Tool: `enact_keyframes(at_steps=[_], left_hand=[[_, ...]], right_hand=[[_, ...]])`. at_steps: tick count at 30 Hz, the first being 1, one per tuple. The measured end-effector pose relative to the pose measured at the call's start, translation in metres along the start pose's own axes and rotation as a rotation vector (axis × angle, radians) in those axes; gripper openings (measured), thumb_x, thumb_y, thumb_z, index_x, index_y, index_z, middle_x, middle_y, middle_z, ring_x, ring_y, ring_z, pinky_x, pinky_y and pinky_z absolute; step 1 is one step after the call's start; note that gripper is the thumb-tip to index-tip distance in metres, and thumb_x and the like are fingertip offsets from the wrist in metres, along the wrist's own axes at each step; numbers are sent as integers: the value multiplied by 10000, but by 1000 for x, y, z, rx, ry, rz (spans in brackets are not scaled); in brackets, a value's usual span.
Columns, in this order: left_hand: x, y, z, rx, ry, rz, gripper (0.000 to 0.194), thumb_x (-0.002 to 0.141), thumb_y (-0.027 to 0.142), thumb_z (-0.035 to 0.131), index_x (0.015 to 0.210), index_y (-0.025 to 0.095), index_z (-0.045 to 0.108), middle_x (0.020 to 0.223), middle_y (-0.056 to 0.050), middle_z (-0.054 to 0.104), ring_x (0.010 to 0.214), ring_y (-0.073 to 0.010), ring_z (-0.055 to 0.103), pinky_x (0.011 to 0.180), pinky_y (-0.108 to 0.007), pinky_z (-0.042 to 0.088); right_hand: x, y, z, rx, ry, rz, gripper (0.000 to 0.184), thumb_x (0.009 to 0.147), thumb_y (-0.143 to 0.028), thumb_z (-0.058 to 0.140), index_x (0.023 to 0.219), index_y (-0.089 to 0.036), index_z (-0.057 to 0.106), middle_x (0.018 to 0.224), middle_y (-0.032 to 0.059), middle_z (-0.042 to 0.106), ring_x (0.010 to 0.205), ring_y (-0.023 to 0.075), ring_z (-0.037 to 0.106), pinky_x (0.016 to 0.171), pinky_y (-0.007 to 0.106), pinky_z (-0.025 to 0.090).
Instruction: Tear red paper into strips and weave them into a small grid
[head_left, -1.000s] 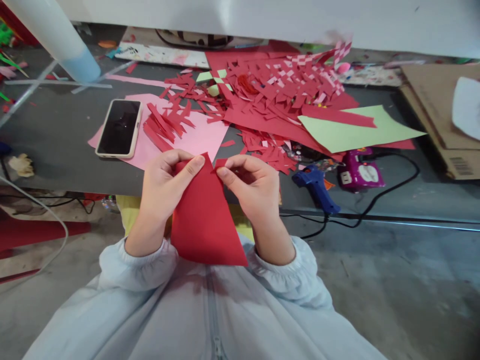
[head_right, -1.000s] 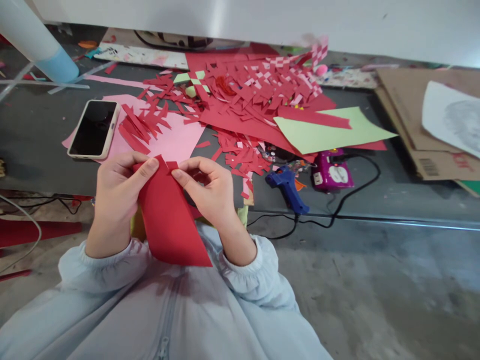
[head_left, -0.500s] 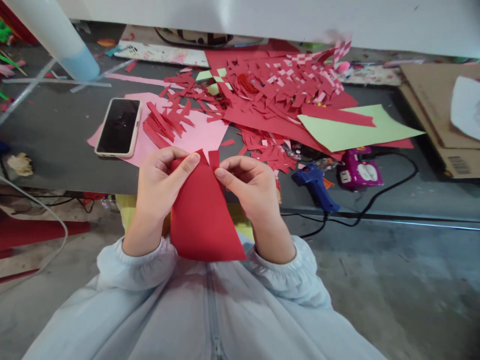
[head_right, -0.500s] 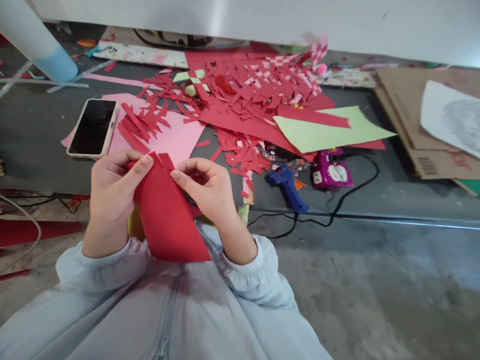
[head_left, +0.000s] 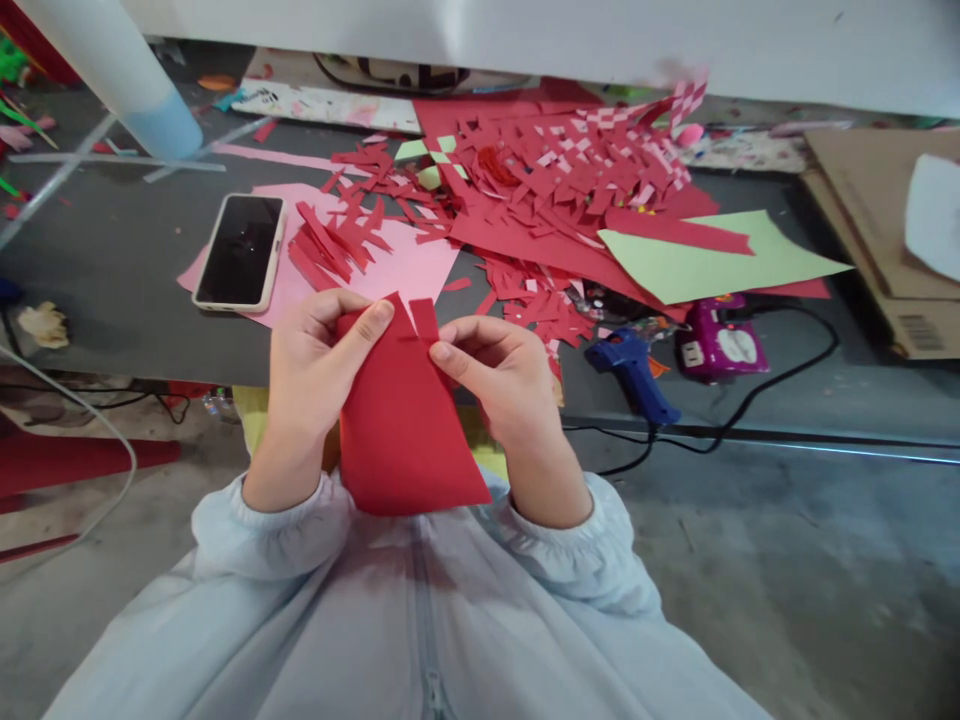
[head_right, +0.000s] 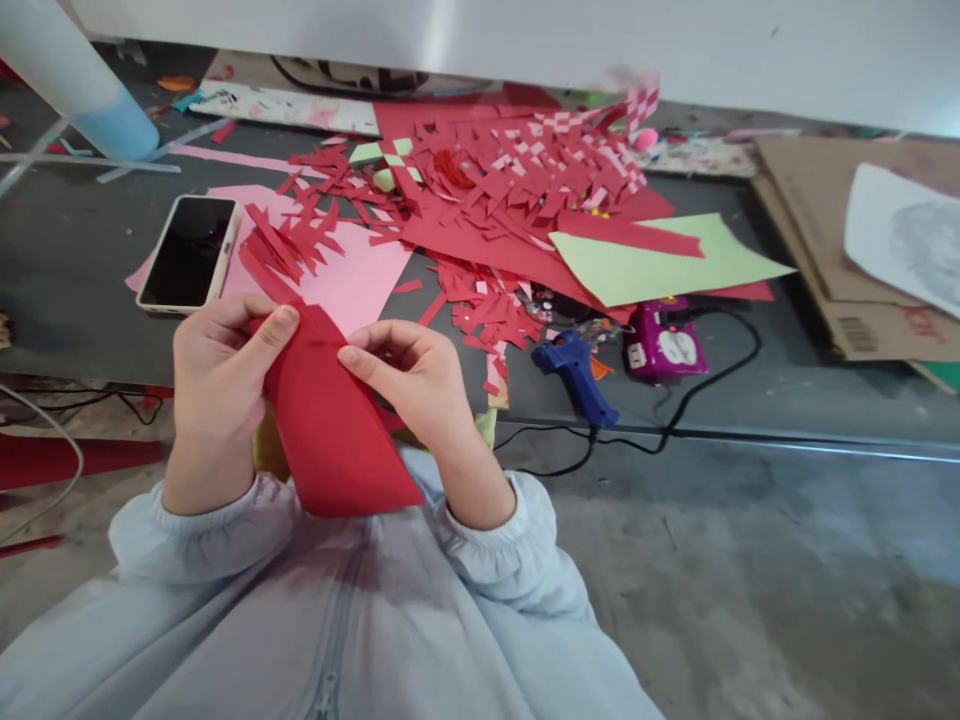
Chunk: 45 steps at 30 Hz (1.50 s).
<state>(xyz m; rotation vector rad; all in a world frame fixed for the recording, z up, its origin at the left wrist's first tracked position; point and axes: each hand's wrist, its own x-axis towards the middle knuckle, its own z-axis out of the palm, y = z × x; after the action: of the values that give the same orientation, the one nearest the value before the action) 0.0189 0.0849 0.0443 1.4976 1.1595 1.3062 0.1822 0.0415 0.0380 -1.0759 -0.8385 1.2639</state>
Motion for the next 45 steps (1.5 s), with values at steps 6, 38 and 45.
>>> enact_keyframes(at_steps=[6, 38, 45], left_hand=[[0, 0, 2, -12, 5, -12, 332, 816, 513, 782, 738, 198, 713, 677, 12, 642, 592, -106, 538, 549, -231, 440], [6, 1, 1, -31, 74, 9, 382, 790, 552, 800, 698, 197, 691, 616, 25, 593, 553, -97, 513, 512, -235, 426], [8, -3, -3, -5, 86, 21, 304, 809, 489, 803, 720, 213, 712, 668, 18, 630, 593, -108, 541, 551, -256, 438]], right_hand=[[0, 6, 1, 40, 42, -52, 270, 619, -388, 923, 678, -210, 728, 644, -44, 679, 572, 58, 582, 567, 176, 504], [-4, 15, 0, 60, 24, -82, 217, 672, -367, 893, 713, -233, 728, 699, -54, 670, 629, 62, 576, 672, 201, 515], [-4, 12, -5, 42, -11, 98, 337, 552, -456, 940, 699, -228, 741, 670, -35, 673, 598, 80, 558, 626, 237, 520]])
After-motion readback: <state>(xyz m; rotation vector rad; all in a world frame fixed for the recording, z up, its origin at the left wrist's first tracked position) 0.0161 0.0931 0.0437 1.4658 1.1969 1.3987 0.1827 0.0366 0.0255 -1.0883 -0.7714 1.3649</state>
